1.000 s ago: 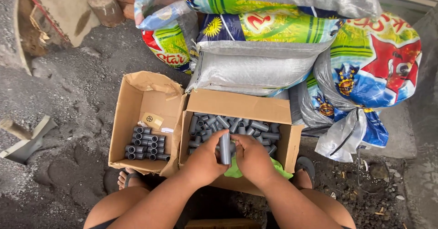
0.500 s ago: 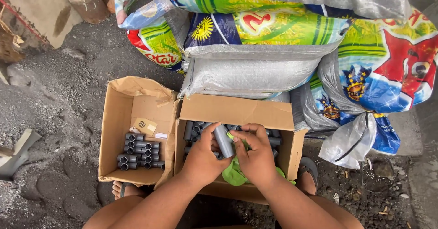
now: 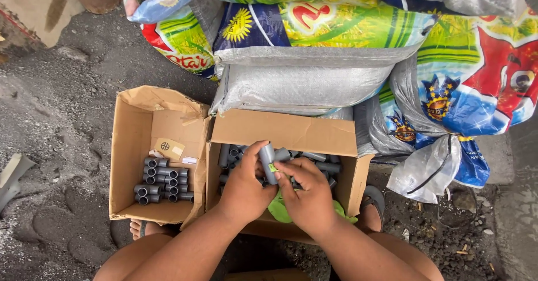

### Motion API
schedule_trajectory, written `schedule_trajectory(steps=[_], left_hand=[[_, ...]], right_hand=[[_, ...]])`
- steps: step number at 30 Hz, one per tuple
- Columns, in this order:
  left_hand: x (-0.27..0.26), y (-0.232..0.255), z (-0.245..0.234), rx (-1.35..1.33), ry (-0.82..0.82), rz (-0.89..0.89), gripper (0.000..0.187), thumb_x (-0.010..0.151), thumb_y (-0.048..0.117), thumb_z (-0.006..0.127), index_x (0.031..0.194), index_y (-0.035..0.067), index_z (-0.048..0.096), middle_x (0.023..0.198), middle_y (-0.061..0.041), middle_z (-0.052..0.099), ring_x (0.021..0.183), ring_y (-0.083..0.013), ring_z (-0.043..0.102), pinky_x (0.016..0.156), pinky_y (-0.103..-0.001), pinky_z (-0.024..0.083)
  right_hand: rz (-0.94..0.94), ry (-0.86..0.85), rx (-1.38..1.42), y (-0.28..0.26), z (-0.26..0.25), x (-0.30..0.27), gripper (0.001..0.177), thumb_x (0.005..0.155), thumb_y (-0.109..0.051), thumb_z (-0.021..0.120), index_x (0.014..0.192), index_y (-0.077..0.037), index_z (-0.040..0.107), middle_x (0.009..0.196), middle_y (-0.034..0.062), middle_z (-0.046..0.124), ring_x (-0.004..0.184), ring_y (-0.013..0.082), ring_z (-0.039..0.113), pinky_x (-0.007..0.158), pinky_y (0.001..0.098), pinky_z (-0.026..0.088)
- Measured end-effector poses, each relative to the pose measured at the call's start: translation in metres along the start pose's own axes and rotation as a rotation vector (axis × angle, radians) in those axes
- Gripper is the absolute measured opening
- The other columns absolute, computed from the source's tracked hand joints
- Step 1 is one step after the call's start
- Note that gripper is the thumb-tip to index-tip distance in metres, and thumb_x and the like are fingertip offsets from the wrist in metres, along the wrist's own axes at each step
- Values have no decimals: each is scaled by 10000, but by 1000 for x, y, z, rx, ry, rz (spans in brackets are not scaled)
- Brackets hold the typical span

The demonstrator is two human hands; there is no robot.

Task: Cleaning and sorting grey PVC elbow fittings by wiping them with a cloth and moving them between boxes.

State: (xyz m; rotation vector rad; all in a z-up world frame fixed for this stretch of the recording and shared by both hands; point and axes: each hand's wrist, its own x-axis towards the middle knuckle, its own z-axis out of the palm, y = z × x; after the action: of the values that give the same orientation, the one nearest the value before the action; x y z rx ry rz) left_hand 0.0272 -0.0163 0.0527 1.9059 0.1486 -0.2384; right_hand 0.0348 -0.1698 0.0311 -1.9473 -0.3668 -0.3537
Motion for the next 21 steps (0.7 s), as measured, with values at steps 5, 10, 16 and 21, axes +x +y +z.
schedule_trajectory(steps=[5, 10, 16, 21], left_hand=[[6, -2, 1, -30, -2, 5, 804, 805, 76, 743, 1519, 106, 376, 1030, -189, 769, 996, -324, 776, 877, -434, 593], [7, -6, 3, -3, -7, 6, 779, 820, 49, 716, 1518, 107, 375, 1058, -199, 762, 991, -332, 773, 871, -438, 594], [8, -8, 3, 85, -57, 23, 776, 813, 26, 714, 1517, 113, 399, 1053, -207, 739, 1018, -357, 756, 857, -473, 600], [9, -17, 1, 221, -38, 142, 765, 810, -7, 704, 1511, 130, 429, 1209, -222, 670, 1030, -396, 731, 845, -490, 625]], right_hand=[[20, 25, 1, 17, -9, 14, 190, 890, -4, 743, 1059, -63, 808, 829, 127, 742, 724, 268, 729, 696, 399, 573], [18, 6, 10, 1, -3, 9, 219, 836, 50, 758, 1028, -46, 801, 819, 157, 734, 715, 324, 730, 699, 441, 586], [-51, 32, -89, 15, -7, 16, 168, 864, -2, 767, 1008, -78, 805, 786, 116, 723, 663, 297, 713, 633, 408, 570], [-27, 40, -79, 0, -1, 6, 138, 878, 9, 732, 994, -35, 791, 786, 133, 705, 578, 287, 684, 537, 363, 548]])
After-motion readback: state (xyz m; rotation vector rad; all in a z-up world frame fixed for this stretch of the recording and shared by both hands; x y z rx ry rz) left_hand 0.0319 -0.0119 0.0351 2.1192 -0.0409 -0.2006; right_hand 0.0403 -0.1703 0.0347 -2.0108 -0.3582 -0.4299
